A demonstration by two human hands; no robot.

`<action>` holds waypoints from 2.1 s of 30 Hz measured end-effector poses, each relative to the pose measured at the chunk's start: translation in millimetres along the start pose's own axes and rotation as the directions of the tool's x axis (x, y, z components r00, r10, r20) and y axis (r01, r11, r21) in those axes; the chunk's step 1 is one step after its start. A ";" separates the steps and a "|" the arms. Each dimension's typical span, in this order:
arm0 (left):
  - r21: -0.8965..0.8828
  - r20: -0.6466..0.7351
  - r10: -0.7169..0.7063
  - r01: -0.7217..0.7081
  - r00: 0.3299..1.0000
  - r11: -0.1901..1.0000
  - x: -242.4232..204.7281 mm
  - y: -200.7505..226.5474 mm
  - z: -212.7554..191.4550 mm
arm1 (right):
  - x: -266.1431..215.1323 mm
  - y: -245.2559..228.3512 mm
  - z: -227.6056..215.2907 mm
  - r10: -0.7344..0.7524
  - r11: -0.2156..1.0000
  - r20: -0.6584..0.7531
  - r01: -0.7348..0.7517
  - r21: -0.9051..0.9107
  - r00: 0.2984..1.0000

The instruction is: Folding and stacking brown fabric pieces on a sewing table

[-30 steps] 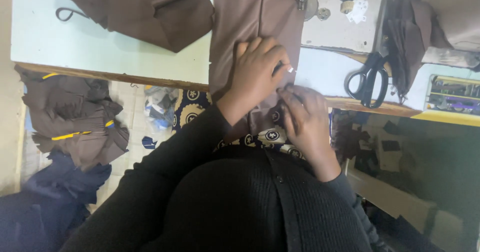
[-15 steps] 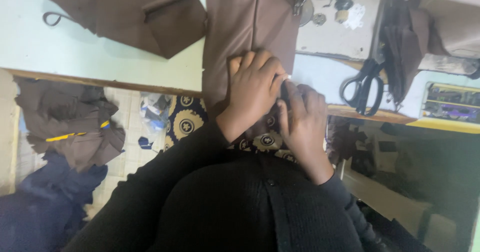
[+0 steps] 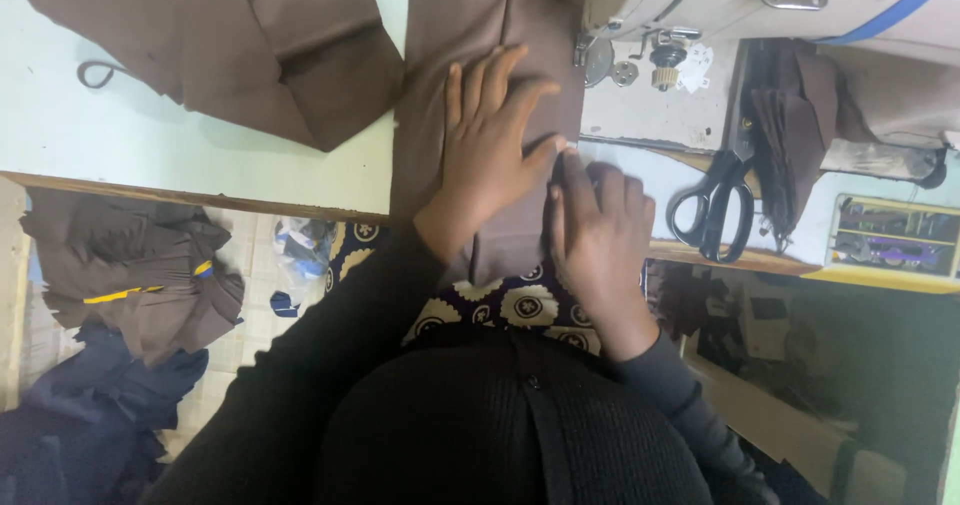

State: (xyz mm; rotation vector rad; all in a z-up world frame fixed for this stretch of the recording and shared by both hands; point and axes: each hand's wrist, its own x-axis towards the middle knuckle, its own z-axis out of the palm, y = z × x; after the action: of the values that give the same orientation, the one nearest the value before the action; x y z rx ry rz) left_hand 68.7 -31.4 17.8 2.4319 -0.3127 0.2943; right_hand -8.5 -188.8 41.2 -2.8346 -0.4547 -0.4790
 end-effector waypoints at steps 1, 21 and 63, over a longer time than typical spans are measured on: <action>0.014 0.021 -0.001 0.001 1.000 1.000 9.3 -5.4 3.5 | 7.1 2.5 3.0 -0.008 1.000 -0.021 0.008 -0.019 1.000; 0.046 -0.020 0.179 -0.178 0.984 0.983 88.9 -26.3 4.1 | 13.4 139.1 -51.5 0.197 0.979 -0.375 -0.199 0.033 0.906; -0.533 -0.084 0.286 -0.285 0.955 0.796 -90.3 34.6 -23.0 | 1.9 6.7 -83.9 -0.033 0.773 0.244 -0.130 0.622 0.969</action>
State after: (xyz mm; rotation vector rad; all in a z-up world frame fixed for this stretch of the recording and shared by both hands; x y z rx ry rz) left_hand -29.9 -29.4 29.5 1.8183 -0.6735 0.2882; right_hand -28.1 -217.5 117.9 -2.2281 -0.4738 0.0497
